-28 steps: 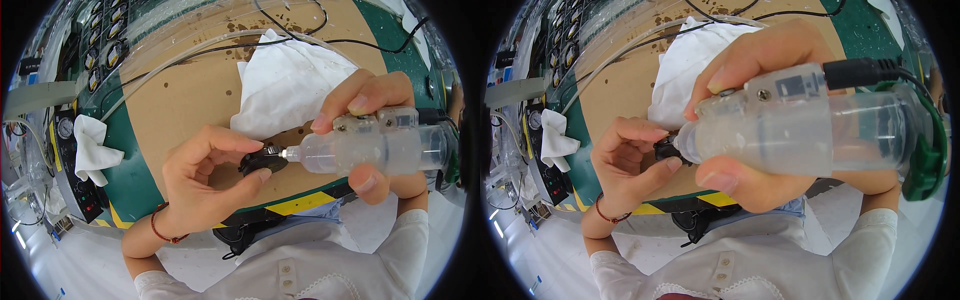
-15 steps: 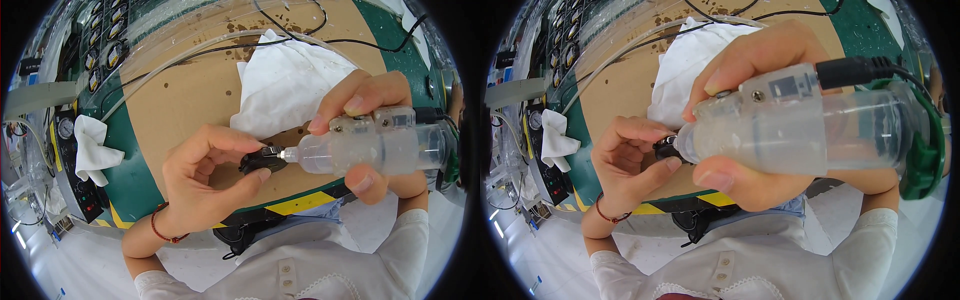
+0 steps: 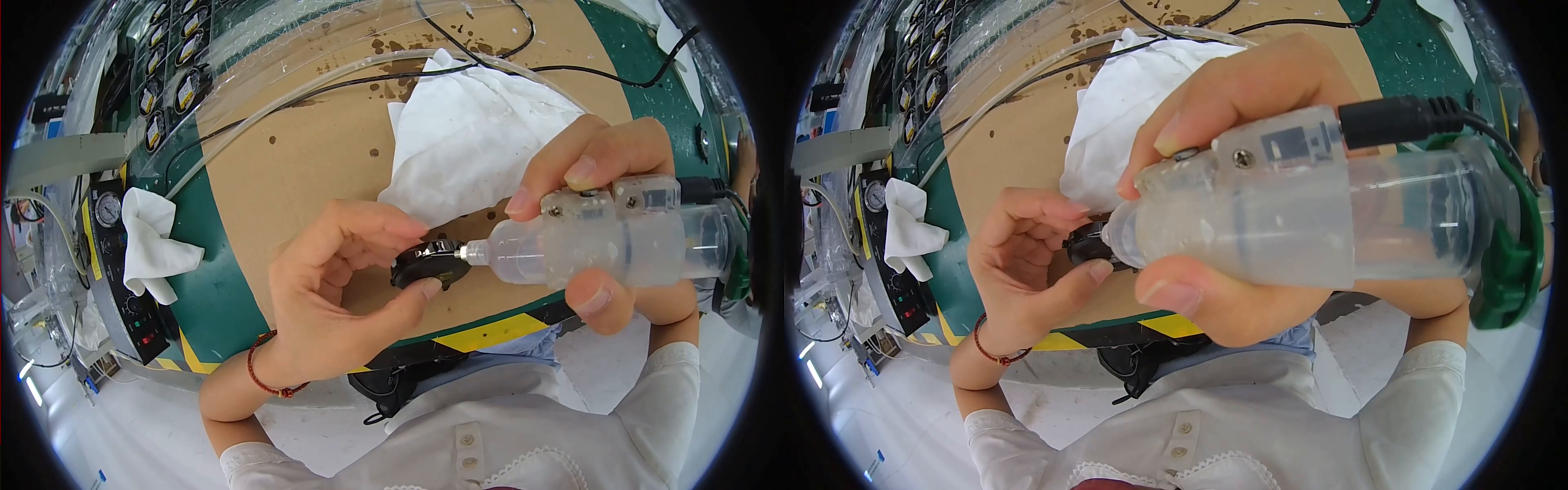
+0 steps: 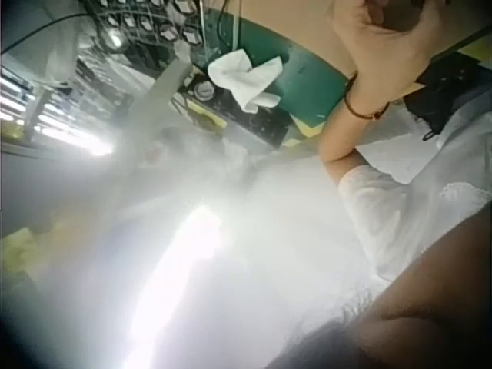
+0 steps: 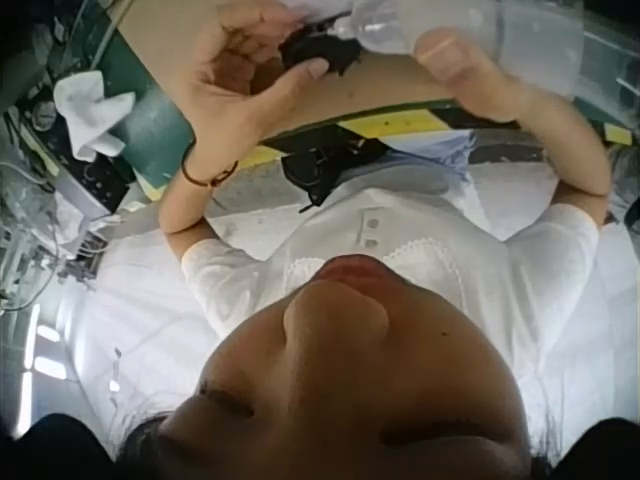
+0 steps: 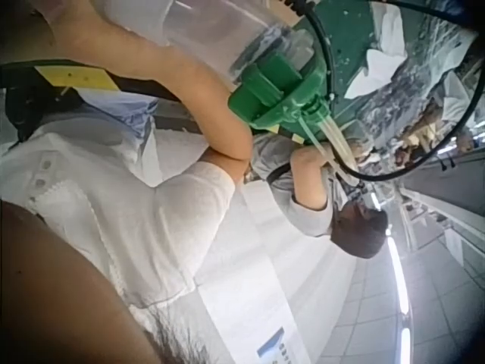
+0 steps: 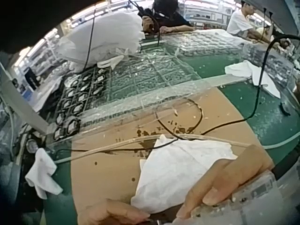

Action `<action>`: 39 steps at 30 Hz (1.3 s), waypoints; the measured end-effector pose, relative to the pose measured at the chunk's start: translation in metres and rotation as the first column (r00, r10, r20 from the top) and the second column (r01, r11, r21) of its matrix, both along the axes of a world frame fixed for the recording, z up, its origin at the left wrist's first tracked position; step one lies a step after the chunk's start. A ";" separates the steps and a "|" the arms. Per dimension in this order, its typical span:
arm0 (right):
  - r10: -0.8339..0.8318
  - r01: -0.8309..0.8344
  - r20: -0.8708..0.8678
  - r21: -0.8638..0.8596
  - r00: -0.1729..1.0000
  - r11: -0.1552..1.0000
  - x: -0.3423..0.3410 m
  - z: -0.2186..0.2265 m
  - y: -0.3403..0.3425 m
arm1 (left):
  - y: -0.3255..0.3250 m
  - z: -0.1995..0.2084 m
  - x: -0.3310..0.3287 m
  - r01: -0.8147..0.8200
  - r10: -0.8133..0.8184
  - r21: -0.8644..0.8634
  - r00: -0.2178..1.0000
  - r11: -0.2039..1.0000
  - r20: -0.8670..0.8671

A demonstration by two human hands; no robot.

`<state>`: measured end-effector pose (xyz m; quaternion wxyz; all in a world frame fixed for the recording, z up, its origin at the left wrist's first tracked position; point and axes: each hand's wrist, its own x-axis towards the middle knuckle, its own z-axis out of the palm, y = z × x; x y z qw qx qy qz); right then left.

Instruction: The person wipes a watch case with a cloth, applies a substance to its edge using a syringe, and then begins wiping a second watch case.

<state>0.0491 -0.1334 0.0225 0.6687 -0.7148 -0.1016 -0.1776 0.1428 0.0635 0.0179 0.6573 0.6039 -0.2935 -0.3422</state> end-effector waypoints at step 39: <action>-0.046 0.048 0.042 -0.050 0.998 0.998 0.002 -0.002 -0.001 | 0.001 -0.001 0.001 0.013 -0.013 0.011 0.999 1.000 0.047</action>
